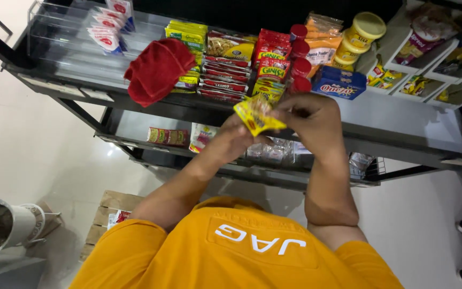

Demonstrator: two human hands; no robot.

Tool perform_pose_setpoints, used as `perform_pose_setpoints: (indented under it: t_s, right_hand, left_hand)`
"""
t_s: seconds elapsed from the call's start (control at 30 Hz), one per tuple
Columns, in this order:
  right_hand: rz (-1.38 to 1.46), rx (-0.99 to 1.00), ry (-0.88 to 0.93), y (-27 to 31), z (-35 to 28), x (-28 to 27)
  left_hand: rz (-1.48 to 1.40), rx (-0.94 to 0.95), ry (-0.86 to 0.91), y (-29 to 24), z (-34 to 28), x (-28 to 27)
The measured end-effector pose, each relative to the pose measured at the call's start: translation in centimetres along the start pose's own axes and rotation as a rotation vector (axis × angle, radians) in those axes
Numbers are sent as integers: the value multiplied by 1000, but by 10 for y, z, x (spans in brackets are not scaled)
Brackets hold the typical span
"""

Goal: Organizing and cleaning seasoning packets on a display shelf using a cloth.

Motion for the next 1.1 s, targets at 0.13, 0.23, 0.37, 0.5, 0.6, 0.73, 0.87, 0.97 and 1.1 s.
perform_pose_setpoints:
  t_s: [0.13, 0.23, 0.37, 0.5, 0.6, 0.73, 0.87, 0.97, 1.1]
  right_hand:
    - [26, 65, -32, -3, -2, 0]
    - [24, 65, -46, -5, -2, 2]
    - [-80, 193, 14, -20, -16, 9]
    - [-39, 246, -37, -34, -25, 6]
    - [-45, 261, -81, -42, -33, -1]
    - [24, 246, -109, -49, -39, -6]
    - [70, 191, -120, -59, -44, -14]
    - [-386, -82, -82, 22, -27, -14]
    - [-239, -35, 7, 2, -32, -17]
  left_hand:
    - [-74, -58, -186, 3, -7, 0]
    - [-104, -61, -255, -3, -5, 13]
    - [-42, -106, -441, 31, -10, -38]
    - [-13, -132, -449, 38, -10, -52]
    - [31, -143, -467, 41, -10, -51]
    - [87, -157, -515, 35, -7, -43]
    - [9, -182, -455, 41, 0, -29]
    - [265, -18, -361, 2, 10, -2]
    - [779, 249, -410, -38, -2, -7]
Point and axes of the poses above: each hand's wrist, its own z-axis towards the middle knuckle, its own x-axis out of the palm, y = z × x, the point moved 9 cm from there along z, towards the middle knuckle, and after that the axes turned 13 degrees about z, right-handed, at the moved point
